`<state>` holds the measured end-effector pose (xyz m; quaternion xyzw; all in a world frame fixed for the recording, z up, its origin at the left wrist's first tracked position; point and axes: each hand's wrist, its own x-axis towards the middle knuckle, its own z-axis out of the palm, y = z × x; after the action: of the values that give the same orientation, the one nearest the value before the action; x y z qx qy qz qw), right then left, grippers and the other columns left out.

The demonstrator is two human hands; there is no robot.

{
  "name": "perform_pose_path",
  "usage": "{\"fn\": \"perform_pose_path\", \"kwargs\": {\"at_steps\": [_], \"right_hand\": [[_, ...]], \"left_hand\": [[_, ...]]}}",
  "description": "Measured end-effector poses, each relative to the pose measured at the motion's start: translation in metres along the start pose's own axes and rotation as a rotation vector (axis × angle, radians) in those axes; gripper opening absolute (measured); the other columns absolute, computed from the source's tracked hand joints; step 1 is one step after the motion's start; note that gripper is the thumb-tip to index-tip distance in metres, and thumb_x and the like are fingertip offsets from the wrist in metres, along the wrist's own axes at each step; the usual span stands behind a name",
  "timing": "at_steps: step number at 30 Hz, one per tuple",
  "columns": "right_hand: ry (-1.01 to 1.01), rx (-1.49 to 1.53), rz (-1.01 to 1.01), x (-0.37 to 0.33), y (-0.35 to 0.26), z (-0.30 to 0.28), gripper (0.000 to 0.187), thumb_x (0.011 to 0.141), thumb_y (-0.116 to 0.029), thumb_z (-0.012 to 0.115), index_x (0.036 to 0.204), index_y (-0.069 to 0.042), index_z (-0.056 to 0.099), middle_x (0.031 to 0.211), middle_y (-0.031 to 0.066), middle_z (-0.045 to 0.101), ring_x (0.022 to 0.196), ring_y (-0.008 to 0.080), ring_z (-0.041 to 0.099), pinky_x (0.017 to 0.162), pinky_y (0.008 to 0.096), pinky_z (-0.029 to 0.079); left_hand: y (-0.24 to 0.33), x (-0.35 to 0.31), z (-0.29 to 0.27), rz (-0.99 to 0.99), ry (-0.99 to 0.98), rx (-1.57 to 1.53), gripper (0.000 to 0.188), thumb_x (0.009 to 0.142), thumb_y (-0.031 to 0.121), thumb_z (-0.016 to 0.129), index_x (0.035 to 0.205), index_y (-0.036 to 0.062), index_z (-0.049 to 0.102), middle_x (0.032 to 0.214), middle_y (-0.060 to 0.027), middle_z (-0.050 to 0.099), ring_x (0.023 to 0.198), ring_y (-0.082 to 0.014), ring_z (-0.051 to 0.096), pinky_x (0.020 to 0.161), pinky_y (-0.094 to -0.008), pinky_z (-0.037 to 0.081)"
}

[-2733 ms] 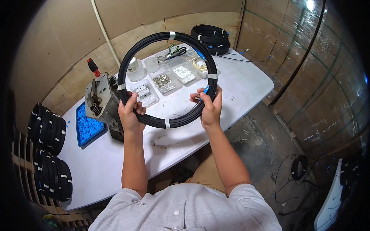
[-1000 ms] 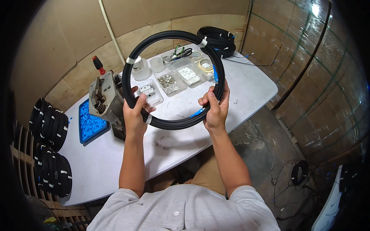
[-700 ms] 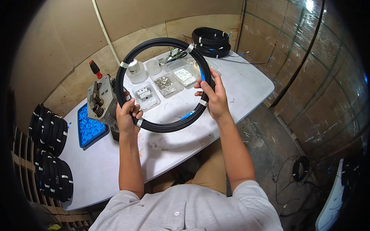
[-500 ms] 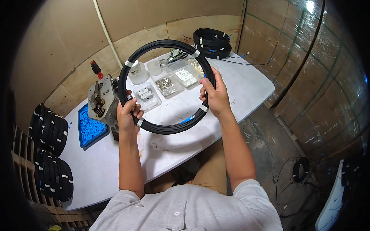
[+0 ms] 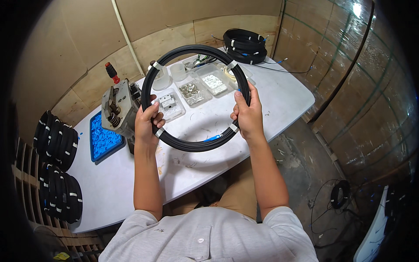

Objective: Secure coiled black cables with tape and organize them onto a finished product stack.

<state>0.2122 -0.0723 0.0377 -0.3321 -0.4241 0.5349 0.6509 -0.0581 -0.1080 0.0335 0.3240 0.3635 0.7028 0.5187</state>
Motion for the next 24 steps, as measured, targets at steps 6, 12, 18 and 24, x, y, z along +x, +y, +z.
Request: {"fn": "perform_pose_path", "kwargs": {"at_steps": [6, 12, 18, 24], "right_hand": [[-0.024, 0.119, 0.120, -0.006, 0.002, -0.005, 0.024, 0.099, -0.015, 0.061, 0.120, -0.009, 0.050, 0.077, -0.0032, 0.046, 0.053, 0.0042, 0.041, 0.045, 0.0226, 0.038], [-0.022, 0.377, -0.011, -0.015, 0.020, -0.005, 0.009, 0.102, -0.015, 0.055, 0.098, -0.015, 0.046, 0.080, -0.0043, 0.044, 0.058, 0.0054, 0.040, 0.049, 0.0241, 0.039], [-0.009, 0.478, -0.206, -0.029, 0.041, 0.023, 0.012, 0.104, -0.018, 0.053, 0.108, -0.015, 0.043, 0.087, -0.0019, 0.046, 0.063, 0.0085, 0.043, 0.057, 0.0294, 0.043], [-0.188, 0.219, -0.275, -0.003, 0.046, -0.006, 0.061, 0.102, -0.059, 0.038, 0.132, -0.008, 0.049, 0.117, 0.0081, 0.060, 0.109, 0.0213, 0.059, 0.091, 0.0358, 0.050]], "left_hand": [[-0.006, 0.009, -0.021, -0.094, -0.110, -0.069, 0.040, 0.094, 0.018, 0.066, 0.128, 0.0024, 0.049, 0.069, 0.0031, 0.043, 0.053, -0.0068, 0.038, 0.048, -0.0240, 0.037], [-0.018, -0.010, -0.010, 0.224, -0.316, -0.427, 0.062, 0.100, 0.049, 0.051, 0.140, 0.0017, 0.043, 0.130, -0.0189, 0.057, 0.120, -0.0312, 0.058, 0.108, -0.0466, 0.043], [-0.061, -0.039, 0.035, 0.202, 0.026, -0.322, 0.041, 0.098, 0.010, 0.060, 0.134, 0.0102, 0.040, 0.096, -0.0069, 0.062, 0.076, -0.0221, 0.066, 0.081, -0.0440, 0.056], [-0.034, -0.028, 0.024, 0.210, 0.077, -0.377, 0.039, 0.090, -0.001, 0.053, 0.127, 0.0094, 0.043, 0.072, 0.0015, 0.045, 0.053, -0.0078, 0.039, 0.051, -0.0269, 0.041]]}}
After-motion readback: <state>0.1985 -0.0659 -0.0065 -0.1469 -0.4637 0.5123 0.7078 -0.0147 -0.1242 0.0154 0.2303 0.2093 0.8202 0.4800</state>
